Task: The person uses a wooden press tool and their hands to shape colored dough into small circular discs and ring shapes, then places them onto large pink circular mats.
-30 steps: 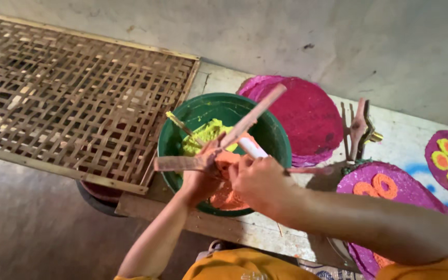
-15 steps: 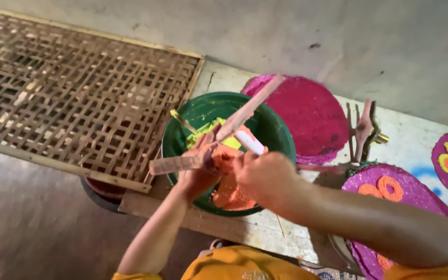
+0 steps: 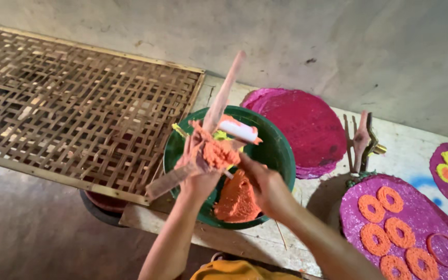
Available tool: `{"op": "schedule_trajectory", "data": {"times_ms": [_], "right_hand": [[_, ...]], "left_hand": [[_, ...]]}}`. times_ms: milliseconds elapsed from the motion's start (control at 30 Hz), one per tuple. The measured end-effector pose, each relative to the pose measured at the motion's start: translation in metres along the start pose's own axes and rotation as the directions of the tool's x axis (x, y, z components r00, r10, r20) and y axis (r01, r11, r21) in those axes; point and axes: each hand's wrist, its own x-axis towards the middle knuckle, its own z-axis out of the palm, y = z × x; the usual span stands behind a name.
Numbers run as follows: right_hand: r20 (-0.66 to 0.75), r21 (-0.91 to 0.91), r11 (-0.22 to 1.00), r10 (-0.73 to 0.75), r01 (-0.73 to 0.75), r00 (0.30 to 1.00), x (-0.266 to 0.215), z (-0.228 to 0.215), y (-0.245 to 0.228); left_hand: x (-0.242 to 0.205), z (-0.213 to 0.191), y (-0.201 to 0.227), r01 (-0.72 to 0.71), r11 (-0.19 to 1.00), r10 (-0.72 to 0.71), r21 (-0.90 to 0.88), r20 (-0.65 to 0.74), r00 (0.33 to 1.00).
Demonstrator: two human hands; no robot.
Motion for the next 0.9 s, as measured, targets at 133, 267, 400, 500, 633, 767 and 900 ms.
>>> {"op": "schedule_trajectory", "data": {"times_ms": [133,267,400,500,633,767,900], "right_hand": [[0.118,0.144,0.977,0.138,-0.155,0.983,-0.033,0.023,0.021],[0.132,0.207,0.943,0.239,-0.262,0.962,-0.028,0.003,0.052],[0.029,0.318,0.94,0.119,-0.122,0.992,-0.007,0.019,0.065],[-0.034,0.177,0.982,0.068,-0.061,0.997,-0.014,0.049,0.056],[0.231,0.135,0.949,0.249,-0.285,0.94,-0.035,0.038,0.047],[0.391,-0.098,0.968,0.252,-0.233,0.885,-0.045,0.018,0.053],[0.377,-0.036,0.99,0.143,-0.14,0.915,-0.04,0.006,0.066]], "left_hand": [[0.008,-0.013,-0.019,-0.095,0.995,0.096,0.015,-0.073,0.993],[0.015,-0.029,0.002,-0.05,0.995,0.05,0.083,-0.008,0.999],[0.015,-0.034,0.022,0.032,0.987,-0.05,0.157,0.113,0.992],[0.025,-0.02,0.008,0.011,0.97,-0.031,0.241,0.08,0.996],[0.026,-0.011,-0.028,0.255,0.966,-0.256,0.042,0.021,0.966],[0.023,-0.013,-0.066,0.298,0.868,-0.294,-0.396,0.073,0.953],[0.005,0.014,-0.047,0.443,0.223,-0.235,-0.869,0.393,0.889]]}}
